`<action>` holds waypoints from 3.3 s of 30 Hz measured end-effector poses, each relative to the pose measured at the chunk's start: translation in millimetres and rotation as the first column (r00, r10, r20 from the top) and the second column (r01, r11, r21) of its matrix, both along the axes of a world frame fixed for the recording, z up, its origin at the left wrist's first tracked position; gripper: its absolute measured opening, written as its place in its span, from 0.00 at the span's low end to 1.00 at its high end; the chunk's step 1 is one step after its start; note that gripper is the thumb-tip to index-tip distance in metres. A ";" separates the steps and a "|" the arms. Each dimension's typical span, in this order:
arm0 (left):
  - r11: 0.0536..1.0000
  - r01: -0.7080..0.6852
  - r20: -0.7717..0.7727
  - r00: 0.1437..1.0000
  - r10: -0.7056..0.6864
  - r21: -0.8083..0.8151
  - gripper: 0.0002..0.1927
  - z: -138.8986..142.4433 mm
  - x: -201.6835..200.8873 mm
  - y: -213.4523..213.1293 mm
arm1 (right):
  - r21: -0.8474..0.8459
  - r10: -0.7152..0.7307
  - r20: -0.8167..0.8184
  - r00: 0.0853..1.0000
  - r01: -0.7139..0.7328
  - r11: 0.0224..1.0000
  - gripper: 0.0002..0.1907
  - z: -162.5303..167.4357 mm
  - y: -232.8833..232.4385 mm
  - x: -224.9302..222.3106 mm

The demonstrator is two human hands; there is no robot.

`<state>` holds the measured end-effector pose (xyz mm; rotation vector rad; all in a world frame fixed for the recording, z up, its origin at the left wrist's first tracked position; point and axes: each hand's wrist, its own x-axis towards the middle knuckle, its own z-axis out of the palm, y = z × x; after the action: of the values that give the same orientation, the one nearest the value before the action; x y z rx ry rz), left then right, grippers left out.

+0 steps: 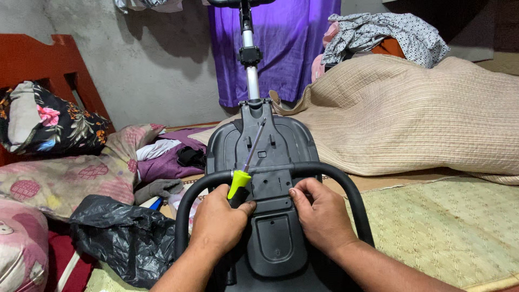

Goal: The person wipes the seat plate of a stroller with a small plastic sheet, then uses a screwdriver to unscrew screws from the stroller seat while holding the frame steady on a bed. The person removes the screws from the seat mounting points one at a time.

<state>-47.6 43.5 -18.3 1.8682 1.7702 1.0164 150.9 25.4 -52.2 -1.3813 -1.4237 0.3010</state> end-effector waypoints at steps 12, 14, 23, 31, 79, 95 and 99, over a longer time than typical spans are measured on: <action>0.999 0.030 0.092 0.995 -0.032 0.019 0.26 -7.2 -2.5 -3.8 | -0.026 -0.060 -0.036 0.998 0.060 0.998 0.10 -3.6 -2.0 1.5; 1.000 0.028 0.101 0.994 -0.029 0.013 0.26 -9.3 -2.9 -4.0 | -0.031 -0.052 -0.037 0.998 0.051 0.998 0.10 -3.9 -2.8 1.0; 1.000 0.016 0.166 0.986 -0.016 0.002 0.23 -14.5 -4.2 -1.5 | 0.002 -0.049 -0.009 0.999 0.049 0.999 0.09 0.1 -3.3 -3.8; 1.000 0.030 0.148 0.989 -0.029 -0.002 0.23 -15.0 -4.1 1.6 | 0.208 -0.068 0.082 0.994 0.050 0.977 0.08 -6.9 3.7 -2.7; 0.998 -0.063 -0.025 0.998 0.063 -0.008 0.23 -7.8 0.0 -3.5 | -0.207 -0.272 -0.673 0.688 0.177 0.962 0.08 20.6 11.8 99.1; 0.998 -0.051 -0.005 0.999 0.051 0.027 0.23 -8.8 -0.4 -5.0 | 0.173 -0.168 -0.083 0.982 0.180 0.968 0.10 38.9 4.9 36.2; 0.997 -0.078 0.025 0.997 0.078 -0.019 0.24 -8.1 -0.3 -7.6 | 0.038 -0.048 -0.075 0.996 0.050 0.998 0.10 16.3 -20.8 -8.2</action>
<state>-47.9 35.9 -26.4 1.7801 1.8442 1.0435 142.7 4.6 -35.9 -1.3573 -1.3264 0.2878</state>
